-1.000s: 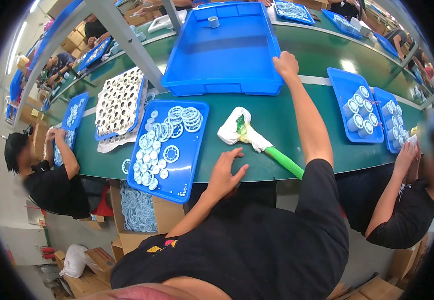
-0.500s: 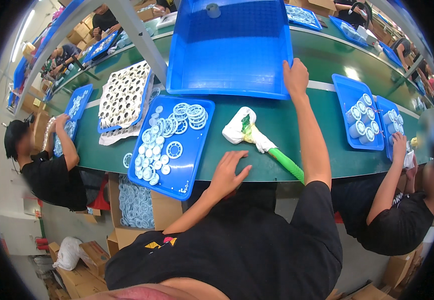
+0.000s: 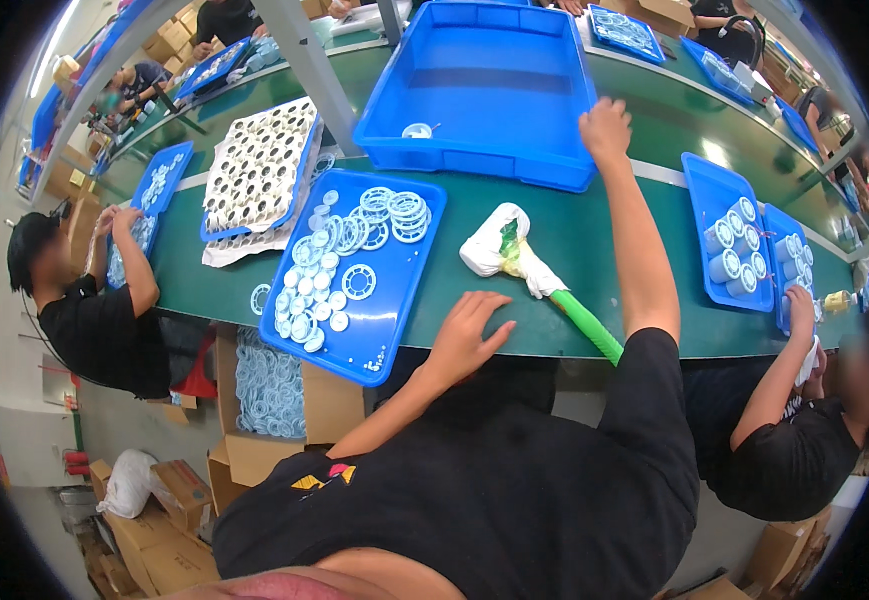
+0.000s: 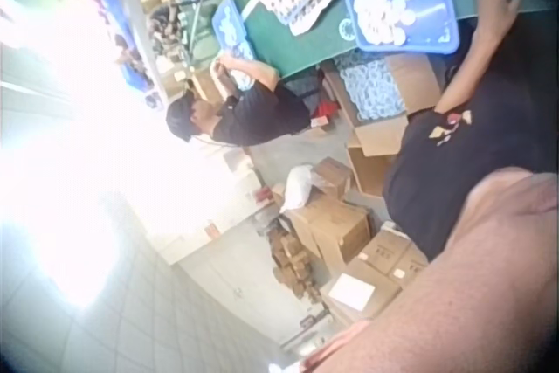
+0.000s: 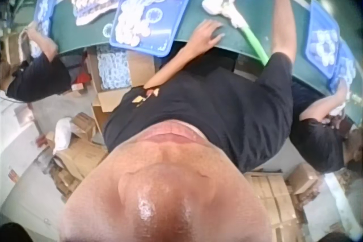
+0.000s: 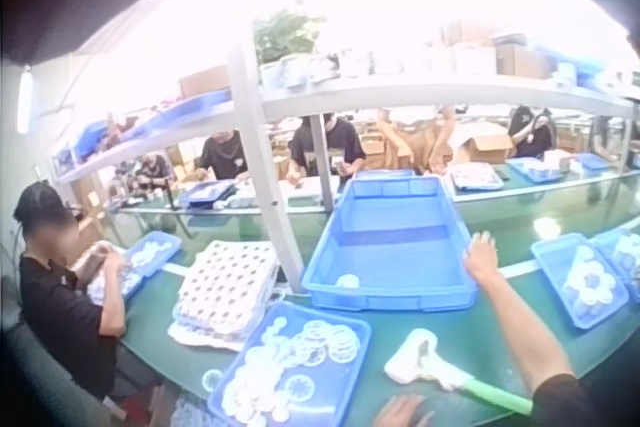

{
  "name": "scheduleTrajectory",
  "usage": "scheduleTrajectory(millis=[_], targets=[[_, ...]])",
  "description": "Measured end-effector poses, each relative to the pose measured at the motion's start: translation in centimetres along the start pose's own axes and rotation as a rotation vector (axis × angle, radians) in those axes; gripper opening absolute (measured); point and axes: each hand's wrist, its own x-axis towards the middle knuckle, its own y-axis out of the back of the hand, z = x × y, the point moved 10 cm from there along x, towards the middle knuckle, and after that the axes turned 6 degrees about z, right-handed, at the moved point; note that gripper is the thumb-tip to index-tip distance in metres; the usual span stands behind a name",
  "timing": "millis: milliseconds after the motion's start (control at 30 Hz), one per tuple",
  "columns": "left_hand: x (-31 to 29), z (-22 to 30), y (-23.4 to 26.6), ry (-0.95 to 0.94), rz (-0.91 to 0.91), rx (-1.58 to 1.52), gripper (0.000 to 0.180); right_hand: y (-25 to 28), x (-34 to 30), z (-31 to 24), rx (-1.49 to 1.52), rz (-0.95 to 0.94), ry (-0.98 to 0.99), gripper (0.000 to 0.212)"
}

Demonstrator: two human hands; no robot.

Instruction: Assembling small electronic components using a rubber mallet at a factory workbench.

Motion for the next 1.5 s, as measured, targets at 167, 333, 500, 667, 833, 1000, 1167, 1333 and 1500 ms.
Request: scheduleTrajectory(millis=[167, 333, 500, 667, 833, 1000, 1167, 1333, 1500], targets=[[-0.4, -0.6, 0.7, 0.020, 0.018, 0.027, 0.034, 1.4, -0.7, -17.6, 0.274, -0.371, 0.111, 0.063], [-0.4, -0.3, 0.6, 0.015, 0.023, -0.002, 0.031, -4.6, -4.5, -30.8, 0.413, -0.902, 0.306, 0.079], [-0.5, -1.5, 1.5, 0.137, 0.081, -0.168, 0.030, -9.0, -5.8, -31.6, 0.468, -0.960, 0.193, 0.084], [-1.8, -5.0, 1.7, 0.458, 0.216, -0.646, 0.043, 2.2, -5.8, -26.3, 1.242, -0.605, 0.146, 0.074], [0.9, -3.3, 7.0, 0.425, 0.459, -0.704, 0.083, 16.1, -14.2, -21.5, 1.451, -0.558, 0.116, 0.070], [3.5, -1.3, 8.3, 0.299, 0.280, -0.574, 0.078, 21.4, -21.6, -19.2, 1.493, -0.620, 0.048, 0.071], [1.2, -2.1, 8.0, 0.270, 0.349, -0.046, 0.061, 22.3, -22.3, -12.7, 0.537, -0.182, 0.187, 0.051], [-0.6, -2.5, 4.2, 0.136, 0.259, 0.236, 0.069, 18.2, -25.3, -7.1, 0.310, -0.415, 0.077, 0.042], [-1.5, -2.7, 4.0, 0.108, 0.161, 0.081, 0.081, 21.9, -24.4, -0.7, 0.144, -0.210, 0.114, 0.042]])
